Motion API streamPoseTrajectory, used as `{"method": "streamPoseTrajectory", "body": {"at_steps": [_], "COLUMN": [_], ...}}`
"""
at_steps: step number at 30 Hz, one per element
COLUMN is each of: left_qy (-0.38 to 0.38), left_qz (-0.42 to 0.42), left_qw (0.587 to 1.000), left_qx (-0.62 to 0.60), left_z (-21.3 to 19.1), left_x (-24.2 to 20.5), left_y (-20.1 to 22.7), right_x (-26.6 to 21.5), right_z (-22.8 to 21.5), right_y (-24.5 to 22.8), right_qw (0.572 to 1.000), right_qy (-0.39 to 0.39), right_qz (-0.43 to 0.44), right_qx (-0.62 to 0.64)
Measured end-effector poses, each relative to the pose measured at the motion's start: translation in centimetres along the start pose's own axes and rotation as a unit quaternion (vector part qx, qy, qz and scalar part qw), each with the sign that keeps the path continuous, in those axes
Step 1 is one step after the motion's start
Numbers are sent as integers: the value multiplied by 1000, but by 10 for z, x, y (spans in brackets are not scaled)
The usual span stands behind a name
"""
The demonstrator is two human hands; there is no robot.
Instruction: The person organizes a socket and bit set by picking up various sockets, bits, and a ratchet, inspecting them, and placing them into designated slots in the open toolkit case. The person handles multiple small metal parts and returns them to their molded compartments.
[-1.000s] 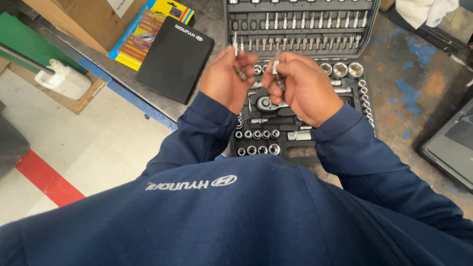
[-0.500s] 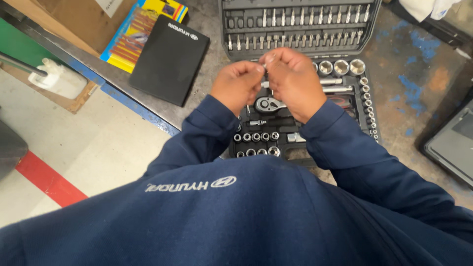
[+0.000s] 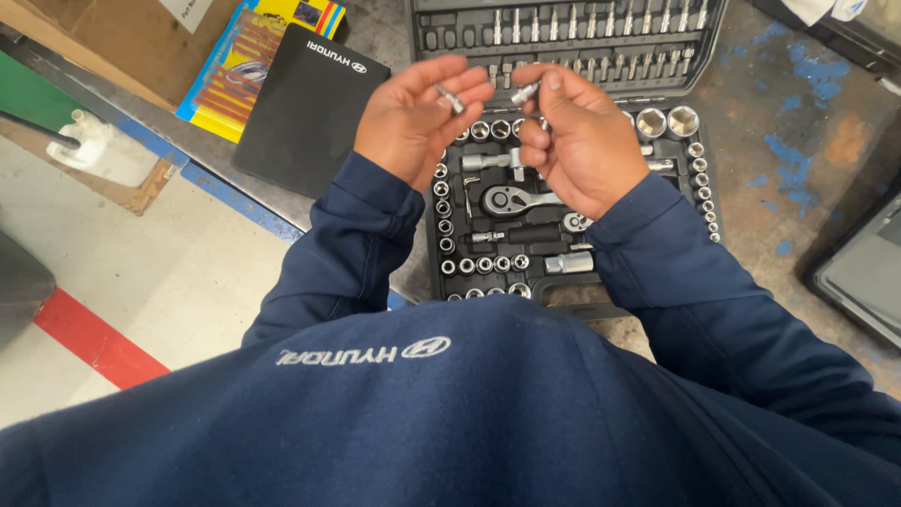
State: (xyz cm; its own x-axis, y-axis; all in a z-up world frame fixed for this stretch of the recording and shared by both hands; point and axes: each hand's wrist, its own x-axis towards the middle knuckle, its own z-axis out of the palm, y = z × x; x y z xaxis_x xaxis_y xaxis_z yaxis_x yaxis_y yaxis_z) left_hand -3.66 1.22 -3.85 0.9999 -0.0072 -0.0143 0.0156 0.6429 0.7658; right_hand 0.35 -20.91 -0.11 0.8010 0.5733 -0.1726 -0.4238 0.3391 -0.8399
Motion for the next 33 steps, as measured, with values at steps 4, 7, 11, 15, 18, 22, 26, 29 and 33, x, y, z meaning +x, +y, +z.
{"method": "streamPoseTrajectory", "body": {"at_steps": [4,7,11,15,18,22,26,29,33], "left_qy": [-13,-12,-21,-32,-38,-43,-40,-40,-43], "left_qz": [62,91,127,134,139,140,135,132,136], "left_qw": [994,987,978,973,970,971,975,975,973], "left_qx": [93,134,165,184,195,187,174,176,180], "left_z": [12,21,30,37,44,51,52,52,54], "left_x": [0,-3,-7,-14,-19,-22,-25,-28,-28], "left_y": [6,9,14,20,20,22,20,18,20], "right_x": [0,-2,-8,-13,-19,-22,-25,-26,-25], "right_z": [4,9,18,29,34,41,43,45,45], "right_y": [-5,-8,-15,-22,-23,-26,-28,-27,-27], "right_qw": [1000,998,994,986,976,948,957,949,944], "right_qy": [-8,-21,-32,-14,-5,13,36,21,34], "right_qz": [-19,-50,-83,-101,-127,-178,-149,-175,-171], "right_qx": [-18,-44,-70,-129,-177,-263,-247,-260,-280]}}
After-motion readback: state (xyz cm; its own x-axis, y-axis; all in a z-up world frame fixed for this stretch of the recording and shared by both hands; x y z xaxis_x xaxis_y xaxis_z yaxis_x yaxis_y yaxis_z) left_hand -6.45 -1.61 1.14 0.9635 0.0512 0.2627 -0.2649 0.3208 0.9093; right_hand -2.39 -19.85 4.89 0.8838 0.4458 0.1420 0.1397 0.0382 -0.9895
